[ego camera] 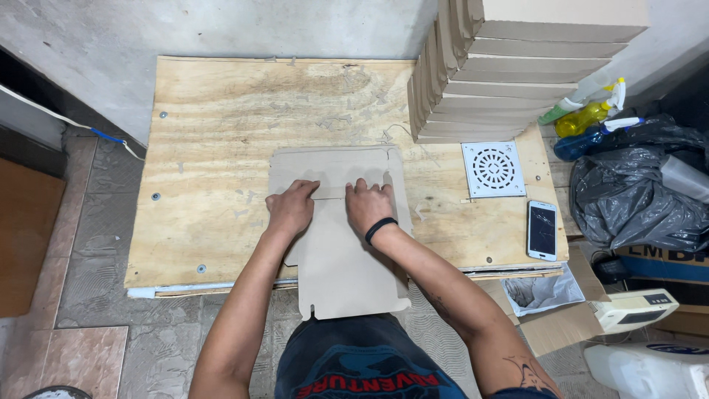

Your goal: The person assembles flat cardboard pieces into rectangular boxes by folding and interlocking the flaps. The person handles multiple units one at a time, folding the sides and securing the tabs to form the box shape.

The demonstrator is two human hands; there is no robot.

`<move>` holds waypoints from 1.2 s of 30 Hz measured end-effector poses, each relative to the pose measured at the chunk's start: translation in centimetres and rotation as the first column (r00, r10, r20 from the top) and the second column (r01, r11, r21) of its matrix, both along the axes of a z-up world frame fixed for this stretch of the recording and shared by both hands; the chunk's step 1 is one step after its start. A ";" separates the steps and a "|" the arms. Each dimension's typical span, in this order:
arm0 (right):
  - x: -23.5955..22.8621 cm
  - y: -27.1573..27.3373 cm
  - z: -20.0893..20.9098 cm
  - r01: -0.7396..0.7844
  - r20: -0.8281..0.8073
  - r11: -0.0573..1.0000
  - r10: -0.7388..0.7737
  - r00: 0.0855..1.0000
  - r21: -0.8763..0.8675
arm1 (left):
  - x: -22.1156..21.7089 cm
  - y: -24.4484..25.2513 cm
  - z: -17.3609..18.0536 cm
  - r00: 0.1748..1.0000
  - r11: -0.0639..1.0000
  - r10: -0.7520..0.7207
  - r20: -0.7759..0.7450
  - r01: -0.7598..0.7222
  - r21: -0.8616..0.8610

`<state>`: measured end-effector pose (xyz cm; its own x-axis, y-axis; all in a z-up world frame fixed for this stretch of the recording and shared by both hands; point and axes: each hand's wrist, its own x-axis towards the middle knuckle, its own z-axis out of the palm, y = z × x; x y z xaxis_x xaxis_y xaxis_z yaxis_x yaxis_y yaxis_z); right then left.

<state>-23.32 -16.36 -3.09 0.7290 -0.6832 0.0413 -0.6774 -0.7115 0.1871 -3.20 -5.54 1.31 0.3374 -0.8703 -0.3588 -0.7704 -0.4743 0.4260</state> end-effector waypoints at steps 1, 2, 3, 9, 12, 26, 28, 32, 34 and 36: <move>0.3 0.1 -1.2 0.002 0.000 1.000 -0.002 1.000 -0.002 | -0.1 0.0 -0.2 1.000 1.000 -0.002 0.000 0.002 -0.002; 0.8 0.3 -2.4 -0.015 0.012 0.997 0.016 1.000 -0.079 | 0.1 0.1 -0.3 1.000 1.000 0.014 -0.025 -0.014 0.002; 1.4 0.4 -3.5 -0.032 0.023 0.987 0.036 0.999 -0.155 | 0.2 0.2 -0.4 0.998 1.000 0.030 -0.051 -0.030 0.007; -1.1 0.7 -2.1 -0.080 0.106 0.997 0.079 0.991 0.010 | -2.3 0.9 -0.7 0.978 0.997 -0.063 0.197 0.072 -0.040; -3.8 -2.1 -3.7 -0.060 0.243 0.979 0.011 0.970 0.196 | -4.7 1.3 0.2 0.930 0.990 -0.127 0.345 0.143 -0.020; -1.6 -2.2 -2.4 0.017 0.149 0.997 -0.005 0.989 -0.078 | -7.9 -1.2 -0.2 0.857 0.976 -0.206 0.472 0.146 0.161; -0.5 -1.6 -2.0 0.026 0.138 0.997 -0.016 0.990 -0.069 | -7.9 -1.4 -0.5 0.858 0.977 -0.204 0.471 0.144 0.160; 1.6 -1.8 -4.5 -0.096 0.239 0.992 0.113 0.964 -0.082 | -7.3 -2.3 -3.4 0.858 0.978 -0.200 0.474 0.149 0.144; 2.2 -2.1 -5.7 -0.143 0.268 0.985 0.165 0.949 -0.099 | -6.7 -2.5 -4.2 0.857 0.979 -0.199 0.476 0.147 0.145; 1.8 -2.4 -5.0 -0.204 0.327 0.972 0.232 0.916 -0.118 | -6.3 -2.1 -3.0 0.862 0.978 -0.208 0.463 0.170 0.123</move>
<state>-21.52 -18.74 -8.13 0.7929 -0.4934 0.3576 -0.5401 -0.8407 0.0377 -9.49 -7.63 -1.64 0.3145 -0.9114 -0.2656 -0.9481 -0.3152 -0.0410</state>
